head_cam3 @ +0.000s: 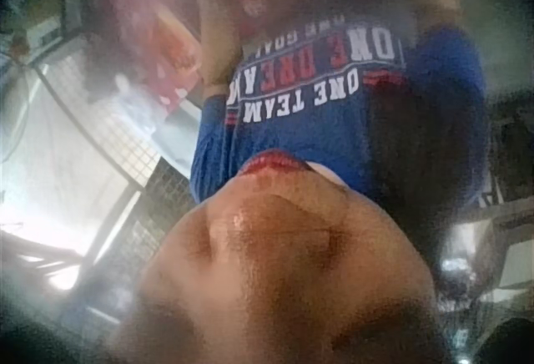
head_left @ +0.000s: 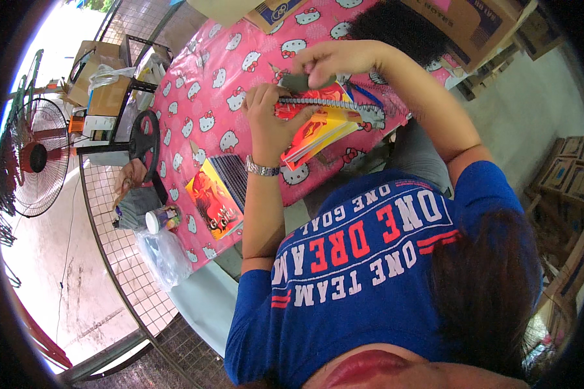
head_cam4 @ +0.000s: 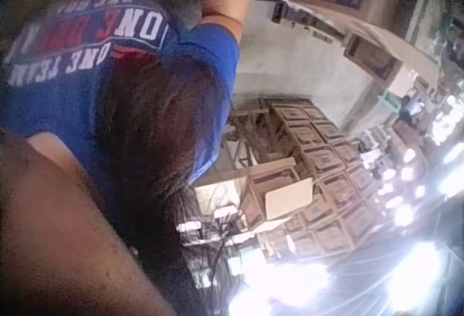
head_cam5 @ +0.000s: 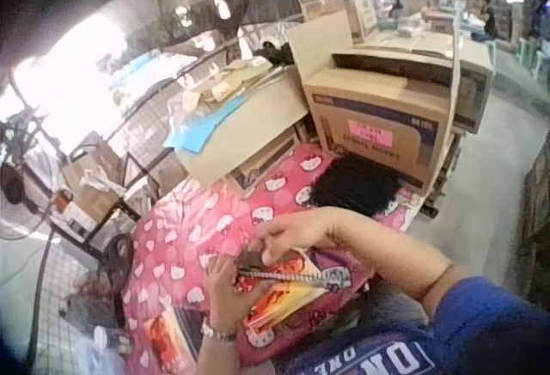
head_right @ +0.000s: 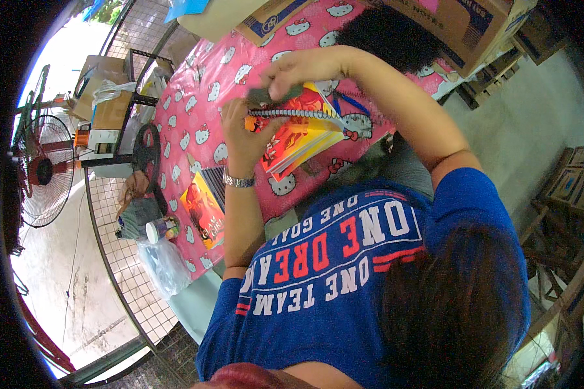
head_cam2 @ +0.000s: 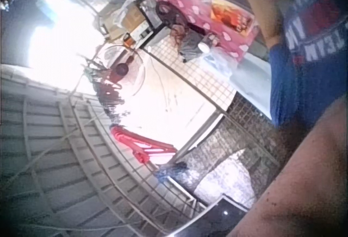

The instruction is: The person removes the plastic spiral coils from several spiral notebooks by untwisting them with their hands and pulls the covers and pages apart.

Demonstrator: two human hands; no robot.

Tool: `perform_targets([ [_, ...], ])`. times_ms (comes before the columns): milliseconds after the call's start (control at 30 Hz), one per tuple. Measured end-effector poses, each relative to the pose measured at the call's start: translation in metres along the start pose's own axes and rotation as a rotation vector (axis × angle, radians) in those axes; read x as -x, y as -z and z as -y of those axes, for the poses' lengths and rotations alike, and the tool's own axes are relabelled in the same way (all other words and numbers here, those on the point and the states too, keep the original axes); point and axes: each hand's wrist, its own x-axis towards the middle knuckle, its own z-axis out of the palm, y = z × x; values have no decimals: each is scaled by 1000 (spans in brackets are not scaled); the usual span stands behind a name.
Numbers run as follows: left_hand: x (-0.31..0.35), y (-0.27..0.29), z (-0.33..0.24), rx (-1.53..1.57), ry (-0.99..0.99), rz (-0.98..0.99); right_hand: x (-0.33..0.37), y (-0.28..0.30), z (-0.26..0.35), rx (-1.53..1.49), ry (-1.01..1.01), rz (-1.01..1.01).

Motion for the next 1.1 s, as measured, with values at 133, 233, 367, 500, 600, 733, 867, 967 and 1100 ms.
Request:
perform_targets([
  [133, -5, 2, -2, -21, 16, -21, -8, 1, 2, -41, -206, 113],
  [233, 3, 15, 9, -24, 48, -36, -7, -1, 3, -429, -51, 27],
  [367, 13, 19, 35, 160, 218, -11, -23, -6, -2, -131, -135, 79],
  [500, 17, 14, 32, 338, 376, 20, -28, -4, -16, -170, -27, 15],
  [600, 16, 14, 29, 329, 308, 14, -31, -1, -11, -103, -134, 130],
  [733, 13, 12, 29, 344, 308, 27, -27, 0, -8, -314, 44, 136],
  [867, 11, 10, 35, 420, 305, 57, -37, 3, -10, -113, -59, 47],
  [967, 17, 4, 46, 359, 239, 61, -41, 0, -10, 71, -213, 108],
  [1100, 13, 5, 32, 588, 397, 43, -29, -7, -8, -605, 94, 24],
])
